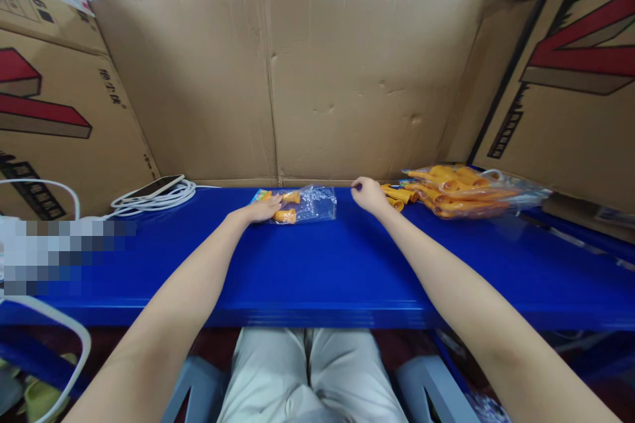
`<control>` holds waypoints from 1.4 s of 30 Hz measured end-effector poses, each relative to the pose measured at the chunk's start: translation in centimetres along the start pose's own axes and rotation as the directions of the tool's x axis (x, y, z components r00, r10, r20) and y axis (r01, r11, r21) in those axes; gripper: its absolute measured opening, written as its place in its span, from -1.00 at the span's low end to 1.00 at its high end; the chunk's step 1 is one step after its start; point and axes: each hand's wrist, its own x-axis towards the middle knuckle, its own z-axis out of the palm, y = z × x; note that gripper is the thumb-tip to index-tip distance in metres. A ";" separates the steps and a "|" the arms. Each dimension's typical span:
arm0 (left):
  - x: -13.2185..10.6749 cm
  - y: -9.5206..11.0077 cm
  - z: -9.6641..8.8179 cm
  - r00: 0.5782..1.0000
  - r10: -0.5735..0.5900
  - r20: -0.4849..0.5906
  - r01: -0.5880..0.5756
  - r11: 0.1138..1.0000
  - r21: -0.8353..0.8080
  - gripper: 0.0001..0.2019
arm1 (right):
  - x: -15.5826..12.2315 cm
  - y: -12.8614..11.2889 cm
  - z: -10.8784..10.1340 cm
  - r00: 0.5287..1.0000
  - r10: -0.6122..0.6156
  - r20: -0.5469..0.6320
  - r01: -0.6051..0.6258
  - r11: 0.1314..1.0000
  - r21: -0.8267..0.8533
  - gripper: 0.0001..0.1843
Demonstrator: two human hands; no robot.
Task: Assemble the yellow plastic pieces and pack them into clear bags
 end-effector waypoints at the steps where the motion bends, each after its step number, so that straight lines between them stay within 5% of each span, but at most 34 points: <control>1: -0.1 -0.3 -0.1 1.000 -0.018 0.014 0.018 1.000 0.003 -0.39 | 0.0 0.8 -0.6 0.998 0.027 -0.053 -0.035 0.987 -0.155 -0.73; 5: -0.4 -0.3 -0.6 0.997 -0.045 0.058 0.043 0.999 0.024 -0.39 | -0.1 3.3 -2.0 0.980 0.199 0.000 -0.175 0.863 -0.474 -0.69; 9: -0.7 0.3 -0.9 0.996 -0.056 0.066 0.054 0.998 0.036 -0.40 | 0.5 4.0 -2.0 0.945 0.297 0.140 -0.227 0.899 -0.375 -0.65; 13: -1.2 0.9 -1.2 0.994 -0.076 0.080 0.072 0.996 0.053 -0.40 | 0.9 3.4 -1.3 0.932 0.232 0.277 -0.202 0.970 -0.135 -0.65; 18: -1.6 1.3 -1.4 0.994 -0.076 0.083 0.071 0.995 0.066 -0.40 | 0.2 3.3 -0.5 0.984 0.017 0.176 0.043 0.943 -0.331 -0.60; 25: -1.2 0.6 -1.1 0.994 -0.052 0.097 0.047 0.998 0.052 -0.38 | 0.1 2.7 0.2 0.937 -0.112 0.331 0.224 0.920 -0.323 -0.62; 30: -0.7 -0.1 -0.8 0.997 -0.038 0.068 0.037 0.999 0.022 -0.39 | 0.2 2.3 0.7 0.935 -0.111 0.337 0.222 0.924 -0.312 -0.60; 37: -0.4 -0.3 -0.6 0.998 -0.036 0.054 0.036 0.999 0.012 -0.40 | 0.2 3.3 0.7 0.937 0.075 0.341 0.071 0.915 -0.397 -0.61; 42: -0.5 -0.4 -0.6 0.999 -0.036 0.023 0.036 0.999 -0.004 -0.41 | 0.4 3.7 0.2 0.965 0.036 0.258 0.090 0.882 -0.463 -0.71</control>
